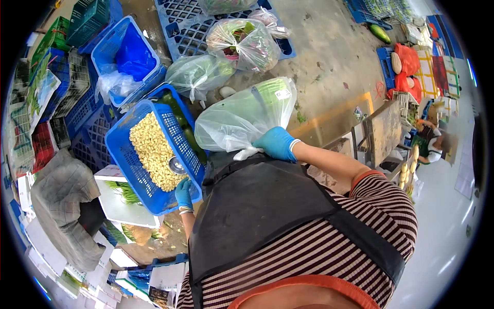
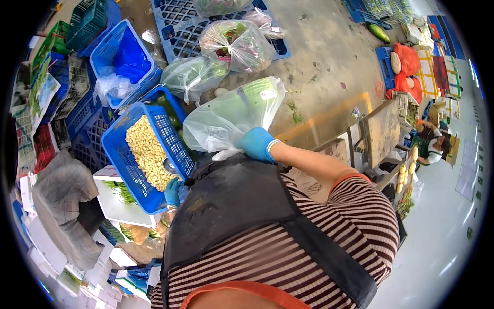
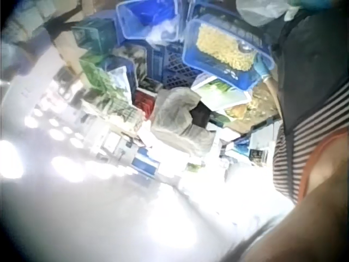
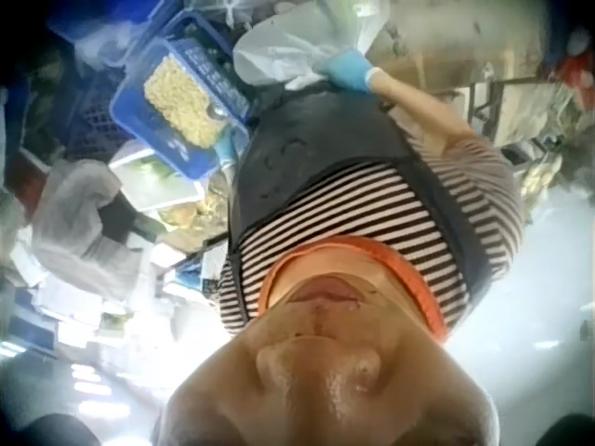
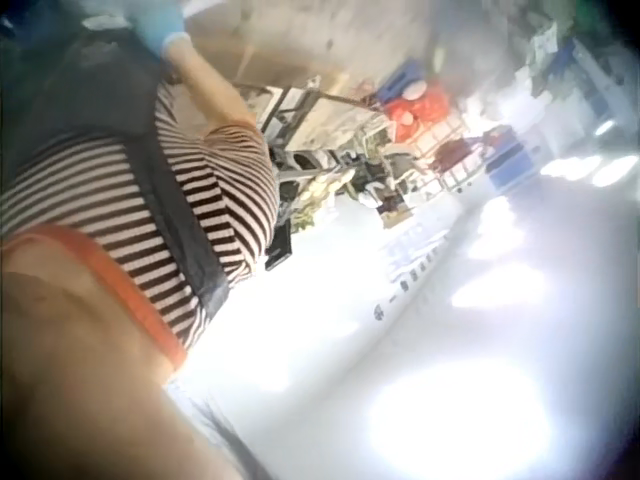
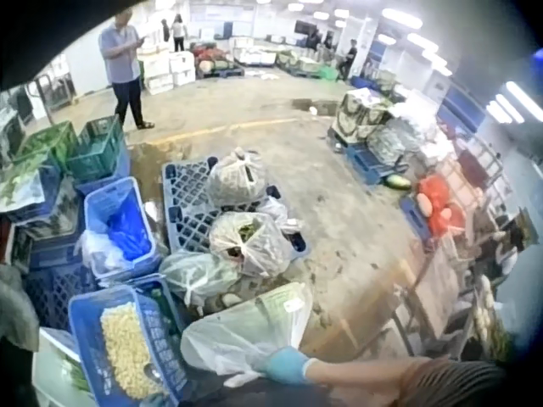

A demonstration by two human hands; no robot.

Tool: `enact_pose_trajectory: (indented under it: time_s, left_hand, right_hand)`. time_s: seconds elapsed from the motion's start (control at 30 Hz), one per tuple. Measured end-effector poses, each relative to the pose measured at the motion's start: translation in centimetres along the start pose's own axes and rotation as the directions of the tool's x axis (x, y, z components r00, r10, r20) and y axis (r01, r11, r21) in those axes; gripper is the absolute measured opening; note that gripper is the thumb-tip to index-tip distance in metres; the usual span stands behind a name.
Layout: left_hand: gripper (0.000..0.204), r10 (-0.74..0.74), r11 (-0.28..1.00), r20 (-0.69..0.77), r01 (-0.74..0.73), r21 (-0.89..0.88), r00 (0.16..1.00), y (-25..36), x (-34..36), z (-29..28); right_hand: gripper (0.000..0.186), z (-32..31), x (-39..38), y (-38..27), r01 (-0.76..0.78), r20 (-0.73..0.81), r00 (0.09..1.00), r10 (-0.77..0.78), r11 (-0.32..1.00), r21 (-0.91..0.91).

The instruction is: The person bundles green onions by wrapping them with tape and places the bundles into plastic bags by hand.

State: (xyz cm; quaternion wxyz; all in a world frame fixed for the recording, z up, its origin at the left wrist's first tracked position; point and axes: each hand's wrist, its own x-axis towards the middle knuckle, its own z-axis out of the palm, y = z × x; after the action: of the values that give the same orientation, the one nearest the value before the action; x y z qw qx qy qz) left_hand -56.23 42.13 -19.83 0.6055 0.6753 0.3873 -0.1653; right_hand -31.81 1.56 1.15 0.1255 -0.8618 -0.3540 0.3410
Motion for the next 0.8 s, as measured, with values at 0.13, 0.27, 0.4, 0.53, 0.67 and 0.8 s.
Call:
enact_pose_trajectory:
  time_s: [0.13, 0.27, 0.4, 0.53, 0.67, 0.8]
  left_hand:
    - [0.024, -0.092, 0.995, 0.072, 0.088, 0.052, 0.993, 5.1, 0.0, 4.4]
    - [0.024, -0.313, 0.940, 0.063, 0.318, -0.123, 0.948, 10.6, 1.0, 8.4]
    - [0.024, -0.263, 0.956, -0.036, 0.256, -0.140, 0.964, 20.0, 2.3, 12.3]
    - [0.023, -0.253, 0.964, -0.067, 0.246, -0.100, 0.965, 24.2, 3.2, 15.4]
    - [0.024, -0.264, 0.964, -0.050, 0.261, -0.052, 0.963, 20.8, 3.6, 16.5]
    - [0.027, -0.344, 0.902, -0.147, 0.282, -0.328, 0.928, 20.6, 2.2, 17.2]
  right_hand:
    - [0.015, -5.3, 3.4, 4.7, 0.022, 0.093, 0.995, -0.031, 0.996, 0.092]
    - [0.015, -9.6, 7.4, 9.2, 0.039, 0.149, 0.987, -0.061, 0.988, 0.151]
    - [0.016, -13.4, 11.1, 12.1, 0.034, 0.146, 0.986, -0.077, 0.962, 0.272]
    - [0.027, -17.4, 16.8, 15.5, 0.046, 0.085, 0.994, -0.066, 0.974, 0.224]
    - [0.038, -22.3, 25.7, 21.6, 0.145, -0.196, 0.975, -0.105, 0.968, 0.204]
    - [0.037, -28.0, 31.8, 22.2, 0.154, -0.241, 0.962, -0.124, 0.982, 0.109]
